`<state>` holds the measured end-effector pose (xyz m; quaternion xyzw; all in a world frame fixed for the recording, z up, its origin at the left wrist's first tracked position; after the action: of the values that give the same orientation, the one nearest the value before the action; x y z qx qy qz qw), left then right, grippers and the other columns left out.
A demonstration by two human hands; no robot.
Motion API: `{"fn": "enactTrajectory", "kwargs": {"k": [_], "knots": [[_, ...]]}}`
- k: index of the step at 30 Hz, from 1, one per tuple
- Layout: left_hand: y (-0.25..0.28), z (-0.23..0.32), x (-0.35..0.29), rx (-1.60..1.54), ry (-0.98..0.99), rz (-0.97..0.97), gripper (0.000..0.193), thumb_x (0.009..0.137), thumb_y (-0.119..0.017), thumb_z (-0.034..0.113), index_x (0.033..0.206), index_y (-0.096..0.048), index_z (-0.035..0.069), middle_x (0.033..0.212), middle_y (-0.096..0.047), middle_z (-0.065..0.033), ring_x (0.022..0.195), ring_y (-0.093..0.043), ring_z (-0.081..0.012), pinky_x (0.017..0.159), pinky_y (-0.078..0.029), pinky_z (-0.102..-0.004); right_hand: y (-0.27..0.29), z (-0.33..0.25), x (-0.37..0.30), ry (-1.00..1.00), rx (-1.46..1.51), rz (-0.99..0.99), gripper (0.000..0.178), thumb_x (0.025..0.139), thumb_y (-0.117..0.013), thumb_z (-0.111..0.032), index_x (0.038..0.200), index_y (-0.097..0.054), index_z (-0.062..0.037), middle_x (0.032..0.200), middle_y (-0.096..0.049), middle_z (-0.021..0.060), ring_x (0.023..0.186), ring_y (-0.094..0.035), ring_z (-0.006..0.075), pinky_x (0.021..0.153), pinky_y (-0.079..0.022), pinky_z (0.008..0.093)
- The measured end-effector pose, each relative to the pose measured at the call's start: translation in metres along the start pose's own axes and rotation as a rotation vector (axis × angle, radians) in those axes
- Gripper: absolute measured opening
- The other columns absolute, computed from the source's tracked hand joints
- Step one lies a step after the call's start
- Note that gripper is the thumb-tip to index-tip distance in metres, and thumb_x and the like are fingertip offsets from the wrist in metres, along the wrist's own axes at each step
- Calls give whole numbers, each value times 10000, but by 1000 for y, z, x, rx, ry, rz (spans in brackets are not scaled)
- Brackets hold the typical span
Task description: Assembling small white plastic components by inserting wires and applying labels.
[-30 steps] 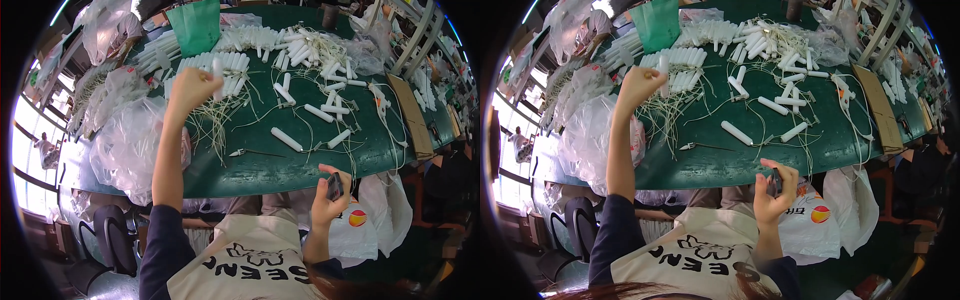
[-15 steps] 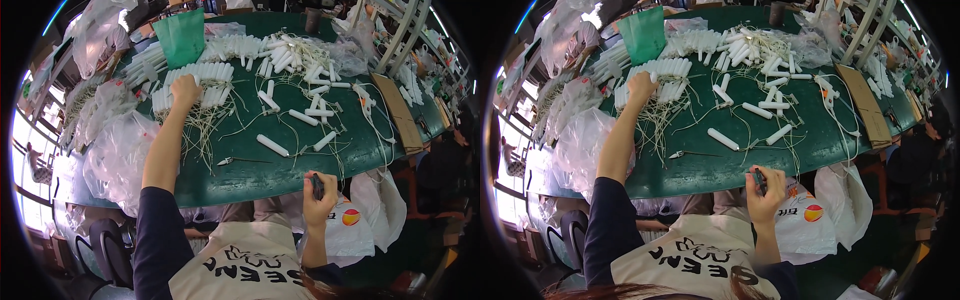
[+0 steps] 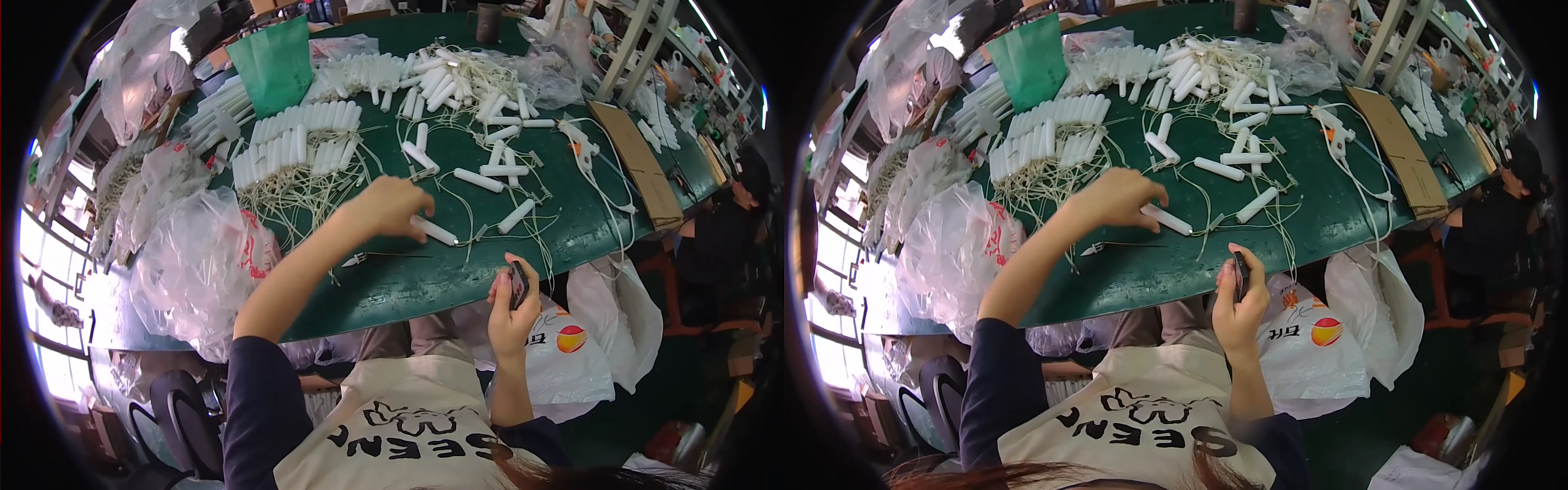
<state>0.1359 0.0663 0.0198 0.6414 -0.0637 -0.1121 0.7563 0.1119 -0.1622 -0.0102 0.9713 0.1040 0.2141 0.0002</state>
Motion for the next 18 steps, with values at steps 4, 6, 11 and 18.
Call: {"fn": "enactTrajectory", "kwargs": {"k": [4,6,11,18], "knots": [[-15,-9,-2,94,45,17,258,707,-721,336,859,-683,130,722,-660,-67,722,-636,-281,640,-481,-396,6,2,1,-20,-50,2,182,893,-523,-44,1061,-566,11,716,-553,22,646,-510,65,566,-405,186],[-4,-4,-5,80,-8,56,235,722,-711,299,876,-689,123,678,-640,-84,653,-620,-280,577,-457,-387,10,2,2,-12,-81,-5,170,891,-525,-44,1042,-577,15,710,-556,21,641,-507,62,566,-401,188],[70,7,-31,-625,111,358,291,825,-681,191,1061,-649,23,593,-515,17,555,-404,-32,491,-329,-243,26,3,7,15,-112,79,156,888,-529,-38,1023,-585,17,712,-556,17,604,-494,60,551,-396,189],[107,63,-73,-467,-38,350,271,799,-699,192,999,-645,19,632,-537,-19,512,-420,-69,471,-338,-242,51,-12,7,132,81,242,104,902,-490,-30,988,-540,2,712,-507,30,544,-434,67,485,-369,202]]}}
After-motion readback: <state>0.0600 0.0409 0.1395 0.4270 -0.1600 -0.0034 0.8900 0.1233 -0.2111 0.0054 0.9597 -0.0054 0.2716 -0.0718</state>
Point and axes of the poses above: each hand's wrist, its own x-axis towards the middle knuckle, its own y-axis out of the back of the hand, z = x × y, the point moved 5 cm from there along x, towards the middle knuckle
